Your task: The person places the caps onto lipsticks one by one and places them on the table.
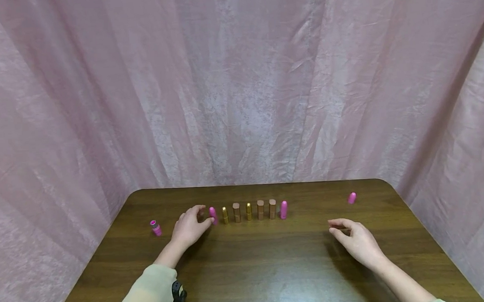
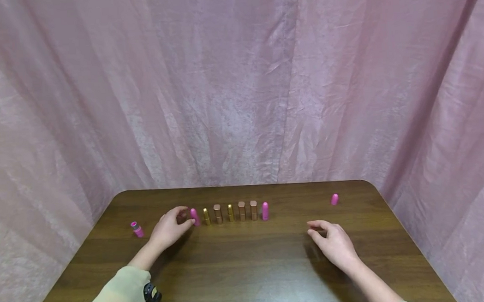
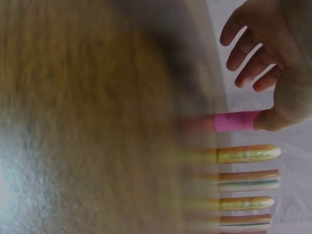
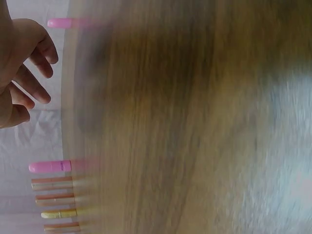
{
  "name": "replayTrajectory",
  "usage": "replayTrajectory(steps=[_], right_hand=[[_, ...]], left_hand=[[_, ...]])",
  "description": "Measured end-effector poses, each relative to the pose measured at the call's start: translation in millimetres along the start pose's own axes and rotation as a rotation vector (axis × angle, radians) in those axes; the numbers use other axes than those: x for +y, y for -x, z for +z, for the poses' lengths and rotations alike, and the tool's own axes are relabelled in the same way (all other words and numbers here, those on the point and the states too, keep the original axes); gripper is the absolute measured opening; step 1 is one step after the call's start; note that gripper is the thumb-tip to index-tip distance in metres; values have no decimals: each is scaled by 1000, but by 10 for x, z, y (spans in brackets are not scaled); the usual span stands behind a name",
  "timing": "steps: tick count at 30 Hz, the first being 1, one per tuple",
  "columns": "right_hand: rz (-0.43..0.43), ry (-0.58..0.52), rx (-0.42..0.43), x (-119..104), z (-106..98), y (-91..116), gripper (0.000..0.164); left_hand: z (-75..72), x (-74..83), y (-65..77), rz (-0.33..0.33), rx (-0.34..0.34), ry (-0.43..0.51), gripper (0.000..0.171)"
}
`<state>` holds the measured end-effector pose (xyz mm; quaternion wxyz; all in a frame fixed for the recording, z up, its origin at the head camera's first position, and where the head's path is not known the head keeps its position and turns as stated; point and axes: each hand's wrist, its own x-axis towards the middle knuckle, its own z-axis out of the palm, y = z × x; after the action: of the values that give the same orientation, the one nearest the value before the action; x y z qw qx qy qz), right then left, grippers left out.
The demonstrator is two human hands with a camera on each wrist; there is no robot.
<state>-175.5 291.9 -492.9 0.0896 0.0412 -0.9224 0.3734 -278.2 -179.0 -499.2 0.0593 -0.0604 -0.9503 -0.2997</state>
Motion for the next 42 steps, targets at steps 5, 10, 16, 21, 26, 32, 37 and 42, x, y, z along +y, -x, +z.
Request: replayTrajectory(steps=[5,10,16,21,26,32,37,42], right_hand=[[27,16,-5,60,-124,10,38],[37,45,-4,125,-238,4,40],[24,90,16,193,-352,-30,38],[27,117,21,277,-437,-68,41],[47,145,29,385,-516,-131,43],[78,186,43,513,-613,-231,47],[102,212,52,587,-660,-300,47],[113,247,54,654,-672,-362,44]], left_hand=[[-138,50,49,36,25,-25,63],[-250,119,108,90,53,-71,64],[-362,272,220,183,81,-132,65],[-426,452,307,280,106,-169,64],[-450,671,387,386,96,-195,64],[-413,900,467,490,53,-226,64],[-340,1028,538,565,8,-251,66],[-213,1131,629,642,-27,-256,67]])
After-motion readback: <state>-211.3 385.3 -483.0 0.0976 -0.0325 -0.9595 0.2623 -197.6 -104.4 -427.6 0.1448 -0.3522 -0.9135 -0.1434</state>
